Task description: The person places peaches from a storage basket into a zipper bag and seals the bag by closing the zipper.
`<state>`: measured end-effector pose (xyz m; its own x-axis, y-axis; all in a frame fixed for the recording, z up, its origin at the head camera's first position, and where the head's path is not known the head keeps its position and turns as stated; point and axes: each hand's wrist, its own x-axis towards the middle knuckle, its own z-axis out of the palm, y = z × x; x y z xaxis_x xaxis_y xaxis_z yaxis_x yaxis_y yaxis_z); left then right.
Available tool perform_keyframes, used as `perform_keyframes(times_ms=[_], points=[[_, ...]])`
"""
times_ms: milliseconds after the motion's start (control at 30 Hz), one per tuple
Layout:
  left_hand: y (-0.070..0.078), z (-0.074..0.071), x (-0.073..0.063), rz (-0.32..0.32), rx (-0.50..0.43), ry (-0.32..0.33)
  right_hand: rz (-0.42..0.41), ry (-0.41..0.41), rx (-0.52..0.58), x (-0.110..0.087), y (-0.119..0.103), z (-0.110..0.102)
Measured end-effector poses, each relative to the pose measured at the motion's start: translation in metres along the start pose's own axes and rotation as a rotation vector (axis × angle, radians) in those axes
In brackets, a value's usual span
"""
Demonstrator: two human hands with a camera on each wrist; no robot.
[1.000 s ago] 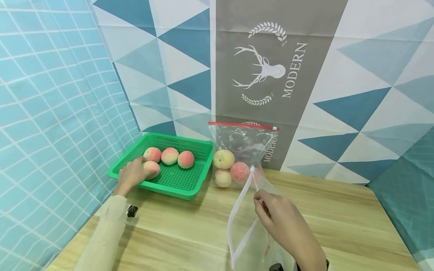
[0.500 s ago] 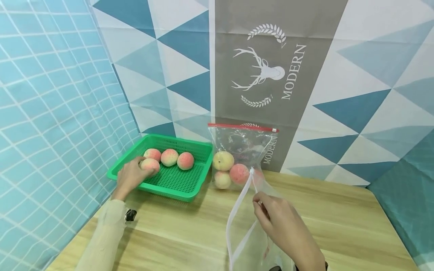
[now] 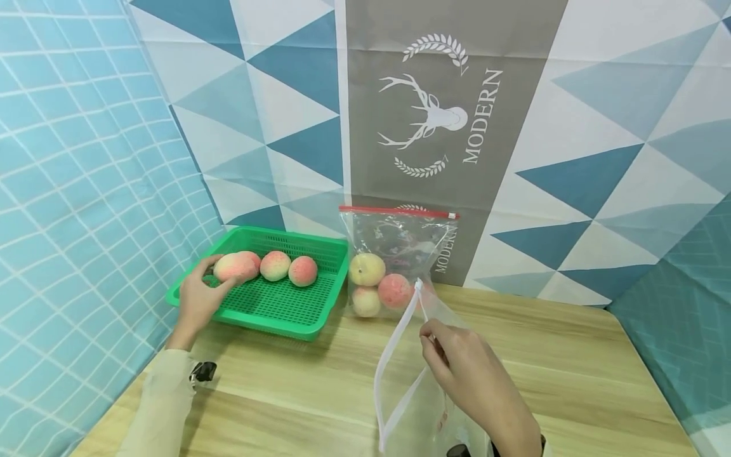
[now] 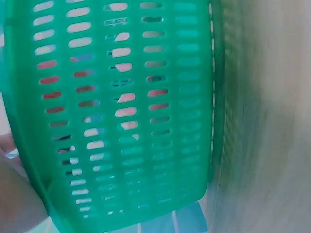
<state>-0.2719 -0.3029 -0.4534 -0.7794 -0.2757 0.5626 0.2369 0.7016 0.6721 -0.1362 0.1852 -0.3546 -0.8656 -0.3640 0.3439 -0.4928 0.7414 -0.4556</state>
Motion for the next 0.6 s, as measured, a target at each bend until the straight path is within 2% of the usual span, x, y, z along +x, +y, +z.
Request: perform_keyframes(times_ms=[133,233,333,600], points=[[0.003,0.001,-0.002,0.097,-0.077,0.129,0.018,-0.008,-0.002,0.000,0.001,0.000],[0.011,0.001,-0.003,0.150,-0.083,0.184,0.031,-0.022,0.001,0.001,0.002,0.000],[0.024,0.001,-0.001,0.179,-0.087,0.186,0.040,-0.031,0.008,0.001,0.002,0.001],[0.067,-0.001,-0.004,0.255,-0.097,0.115,0.049,-0.032,0.013,0.001,0.004,0.001]])
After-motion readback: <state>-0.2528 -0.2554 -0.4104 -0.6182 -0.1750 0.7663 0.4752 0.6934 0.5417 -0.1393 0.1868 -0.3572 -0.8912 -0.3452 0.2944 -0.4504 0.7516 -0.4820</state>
